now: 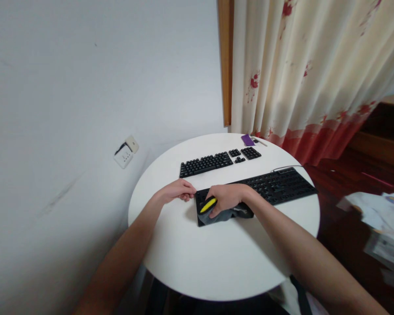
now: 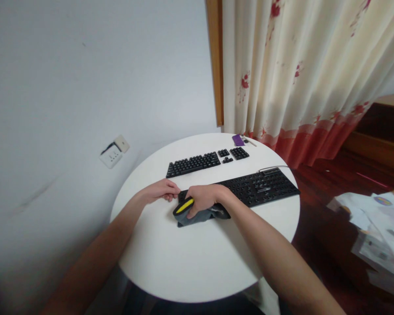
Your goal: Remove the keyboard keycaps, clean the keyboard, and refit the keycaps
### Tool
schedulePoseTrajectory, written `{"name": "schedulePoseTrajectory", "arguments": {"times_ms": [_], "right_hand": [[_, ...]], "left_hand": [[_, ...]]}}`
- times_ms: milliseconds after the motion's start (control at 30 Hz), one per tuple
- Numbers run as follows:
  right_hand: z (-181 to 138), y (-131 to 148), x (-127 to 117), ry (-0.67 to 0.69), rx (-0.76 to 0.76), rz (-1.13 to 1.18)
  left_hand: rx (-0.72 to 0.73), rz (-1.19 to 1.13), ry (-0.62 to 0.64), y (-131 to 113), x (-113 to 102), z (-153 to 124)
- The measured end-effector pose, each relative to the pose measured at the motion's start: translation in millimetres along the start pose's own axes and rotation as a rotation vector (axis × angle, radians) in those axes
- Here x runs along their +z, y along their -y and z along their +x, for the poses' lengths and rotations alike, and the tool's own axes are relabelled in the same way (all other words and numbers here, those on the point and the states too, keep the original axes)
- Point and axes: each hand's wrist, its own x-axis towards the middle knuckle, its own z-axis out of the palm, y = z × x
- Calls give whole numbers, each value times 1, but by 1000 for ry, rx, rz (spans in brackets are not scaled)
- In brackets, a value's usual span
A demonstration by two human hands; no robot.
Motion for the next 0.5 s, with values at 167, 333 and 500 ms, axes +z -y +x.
{"name": "schedulePoseTrajectory", "arguments": {"times_ms": [167,333,500], "right_hand": [[2,-3,-3,-379,234,-226],[-3,-2,-2,7,97,-71],[0,3,-2,-248,100,-145]], "left_hand": [[0,19,2,3,-1,2],[-9,3,-15,5,-2,3],[12,15,6,4,-1,2]]}}
